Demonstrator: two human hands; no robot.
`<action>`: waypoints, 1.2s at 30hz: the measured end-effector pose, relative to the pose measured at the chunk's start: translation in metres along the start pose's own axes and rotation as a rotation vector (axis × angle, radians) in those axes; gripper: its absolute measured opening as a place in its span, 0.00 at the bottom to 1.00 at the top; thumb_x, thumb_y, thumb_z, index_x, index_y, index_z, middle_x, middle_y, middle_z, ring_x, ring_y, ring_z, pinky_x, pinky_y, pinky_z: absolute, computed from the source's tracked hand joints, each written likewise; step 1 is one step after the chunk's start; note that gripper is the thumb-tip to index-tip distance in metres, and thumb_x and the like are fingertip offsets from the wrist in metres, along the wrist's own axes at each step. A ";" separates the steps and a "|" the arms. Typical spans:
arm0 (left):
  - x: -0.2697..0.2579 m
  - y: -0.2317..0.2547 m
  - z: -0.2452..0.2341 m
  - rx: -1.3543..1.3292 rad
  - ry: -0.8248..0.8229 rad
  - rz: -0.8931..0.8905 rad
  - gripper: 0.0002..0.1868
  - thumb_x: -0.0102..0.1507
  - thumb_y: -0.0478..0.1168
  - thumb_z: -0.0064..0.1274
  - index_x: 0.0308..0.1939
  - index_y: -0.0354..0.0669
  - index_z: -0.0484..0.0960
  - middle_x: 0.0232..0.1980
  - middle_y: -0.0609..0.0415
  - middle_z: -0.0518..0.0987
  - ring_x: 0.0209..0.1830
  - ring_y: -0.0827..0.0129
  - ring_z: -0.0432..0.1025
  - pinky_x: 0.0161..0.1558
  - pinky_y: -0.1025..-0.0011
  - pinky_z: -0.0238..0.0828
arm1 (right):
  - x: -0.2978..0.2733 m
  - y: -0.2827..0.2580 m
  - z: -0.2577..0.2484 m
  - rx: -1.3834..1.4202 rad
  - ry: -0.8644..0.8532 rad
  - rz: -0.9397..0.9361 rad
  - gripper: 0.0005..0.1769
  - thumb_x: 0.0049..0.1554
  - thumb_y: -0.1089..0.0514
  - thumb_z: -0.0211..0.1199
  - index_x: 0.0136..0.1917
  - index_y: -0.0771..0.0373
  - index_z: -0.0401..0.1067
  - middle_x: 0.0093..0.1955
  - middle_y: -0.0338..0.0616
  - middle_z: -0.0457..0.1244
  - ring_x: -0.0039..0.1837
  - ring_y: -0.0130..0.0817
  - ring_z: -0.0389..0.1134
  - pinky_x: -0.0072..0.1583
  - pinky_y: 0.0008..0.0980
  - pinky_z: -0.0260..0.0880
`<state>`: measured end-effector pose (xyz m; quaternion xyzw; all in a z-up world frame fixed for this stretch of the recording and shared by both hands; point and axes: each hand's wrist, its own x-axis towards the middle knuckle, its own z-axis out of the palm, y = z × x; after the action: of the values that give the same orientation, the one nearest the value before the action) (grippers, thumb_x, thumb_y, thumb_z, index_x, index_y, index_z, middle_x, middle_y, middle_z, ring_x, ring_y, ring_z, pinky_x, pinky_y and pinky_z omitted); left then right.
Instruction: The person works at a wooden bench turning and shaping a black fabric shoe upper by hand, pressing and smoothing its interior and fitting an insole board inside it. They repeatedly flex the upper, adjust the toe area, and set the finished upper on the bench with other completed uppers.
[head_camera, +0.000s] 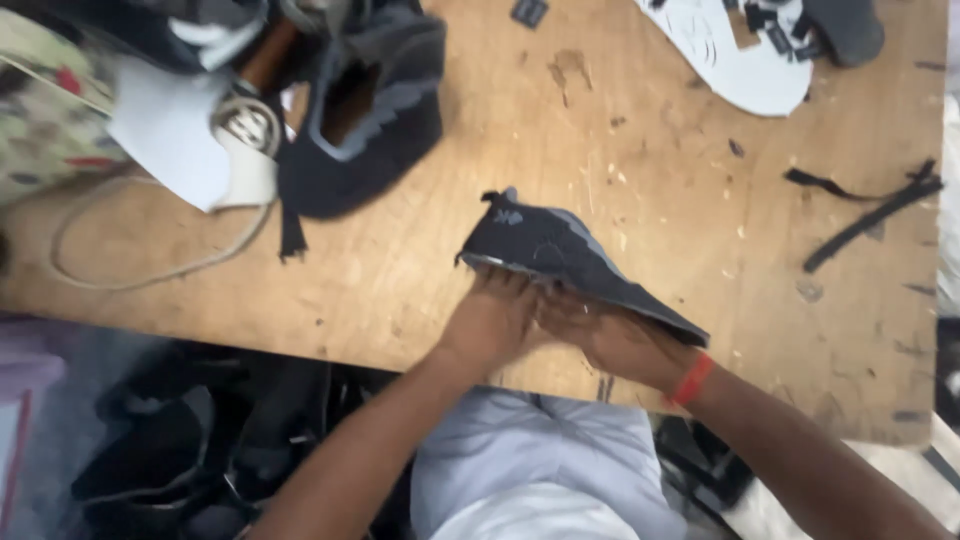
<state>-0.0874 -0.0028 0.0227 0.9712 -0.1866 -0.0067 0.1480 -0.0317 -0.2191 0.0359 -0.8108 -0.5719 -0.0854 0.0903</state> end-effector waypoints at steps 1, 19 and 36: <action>0.001 0.005 -0.003 -0.007 0.055 0.048 0.43 0.61 0.64 0.49 0.66 0.30 0.70 0.62 0.33 0.74 0.69 0.43 0.63 0.75 0.47 0.49 | -0.003 0.003 0.000 0.092 -0.016 -0.081 0.30 0.48 0.65 0.53 0.65 0.59 0.72 0.69 0.49 0.65 0.71 0.44 0.64 0.72 0.46 0.58; -0.004 0.029 -0.017 -0.160 0.108 0.242 0.49 0.61 0.68 0.52 0.66 0.23 0.69 0.70 0.26 0.66 0.75 0.35 0.55 0.77 0.47 0.45 | 0.039 -0.008 0.043 0.202 0.022 0.490 0.22 0.52 0.59 0.56 0.60 0.59 0.77 0.60 0.53 0.69 0.65 0.53 0.67 0.66 0.48 0.67; -0.069 0.052 -0.213 -0.130 -0.546 -0.079 0.29 0.71 0.40 0.38 0.78 0.55 0.56 0.43 0.36 0.82 0.43 0.41 0.77 0.44 0.49 0.73 | -0.008 -0.107 -0.048 0.695 -0.026 -0.002 0.26 0.51 0.69 0.59 0.63 0.62 0.75 0.63 0.51 0.70 0.64 0.50 0.70 0.63 0.42 0.70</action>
<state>-0.1556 0.0363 0.2382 0.9284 -0.1808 -0.2858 0.1539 -0.1364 -0.2028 0.0854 -0.7321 -0.5687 0.1249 0.3536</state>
